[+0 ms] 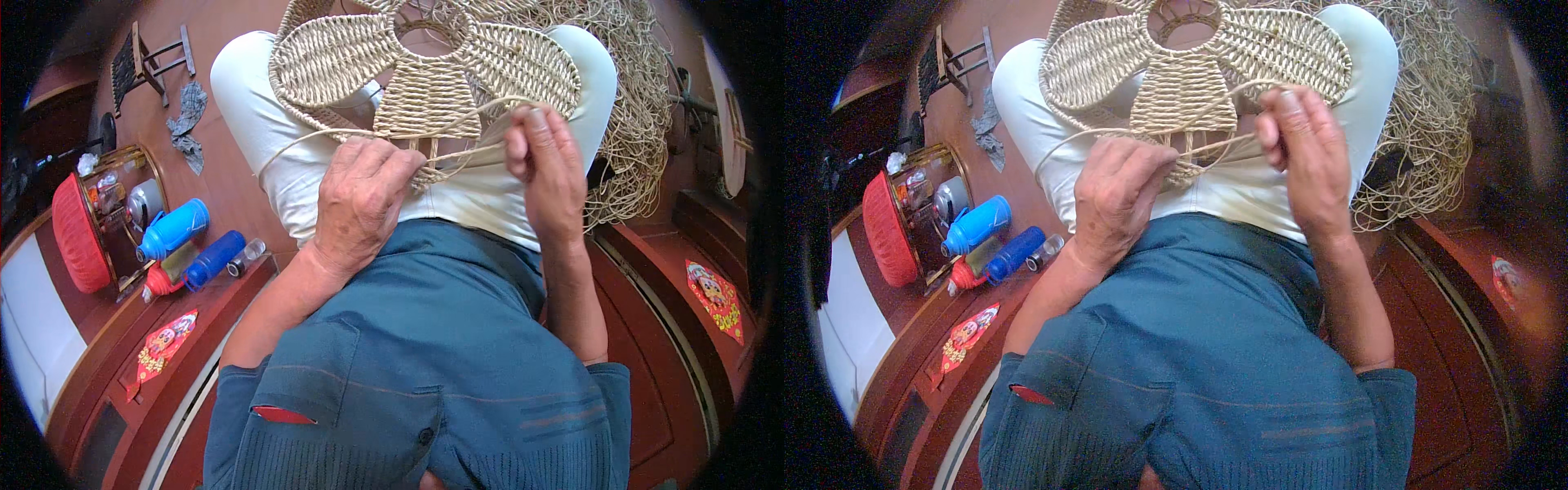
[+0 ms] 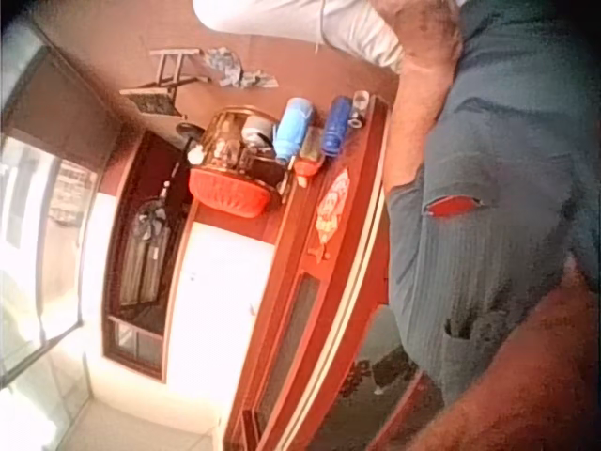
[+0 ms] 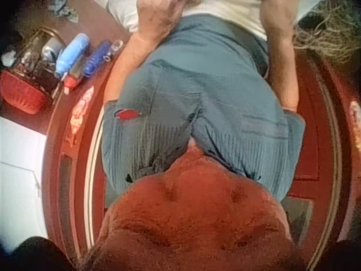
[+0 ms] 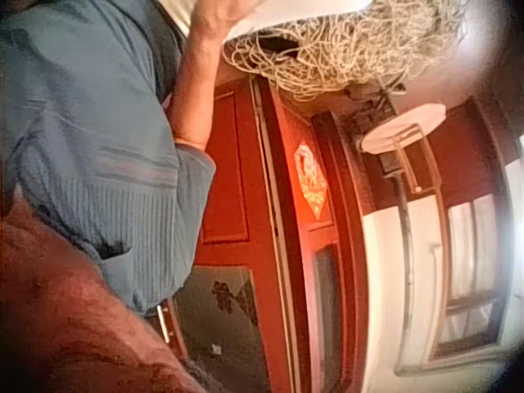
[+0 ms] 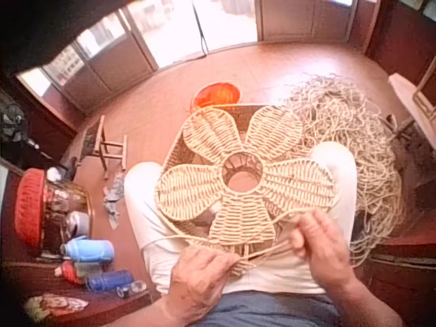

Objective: Weaving the petals of a flower-shaped wicker basket using straw or vine material.

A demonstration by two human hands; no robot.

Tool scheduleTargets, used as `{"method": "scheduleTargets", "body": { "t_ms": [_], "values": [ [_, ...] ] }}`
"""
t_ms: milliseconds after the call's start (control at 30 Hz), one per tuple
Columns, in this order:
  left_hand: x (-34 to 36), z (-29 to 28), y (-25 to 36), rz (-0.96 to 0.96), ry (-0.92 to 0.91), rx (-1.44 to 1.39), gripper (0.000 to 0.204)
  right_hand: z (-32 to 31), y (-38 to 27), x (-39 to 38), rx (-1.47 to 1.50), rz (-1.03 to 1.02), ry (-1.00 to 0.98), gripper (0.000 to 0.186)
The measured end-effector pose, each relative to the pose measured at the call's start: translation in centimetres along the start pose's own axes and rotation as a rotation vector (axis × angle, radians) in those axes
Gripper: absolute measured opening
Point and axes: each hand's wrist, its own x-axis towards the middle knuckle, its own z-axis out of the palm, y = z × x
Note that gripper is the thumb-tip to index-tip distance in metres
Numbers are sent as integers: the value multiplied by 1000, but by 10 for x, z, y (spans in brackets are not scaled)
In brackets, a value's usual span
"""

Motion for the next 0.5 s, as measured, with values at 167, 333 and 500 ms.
{"method": "scheduleTargets", "body": {
  "t_ms": [167,333,500],
  "values": [
    [10,10,3,-9,-5,52,15,-9,-13,7,103,-207,59,31],
    [9,13,5,-16,-30,95,14,-8,-1,-21,-199,-248,133,41],
    [3,16,8,36,28,105,14,5,35,-43,-86,-35,78,53]
  ]
}}
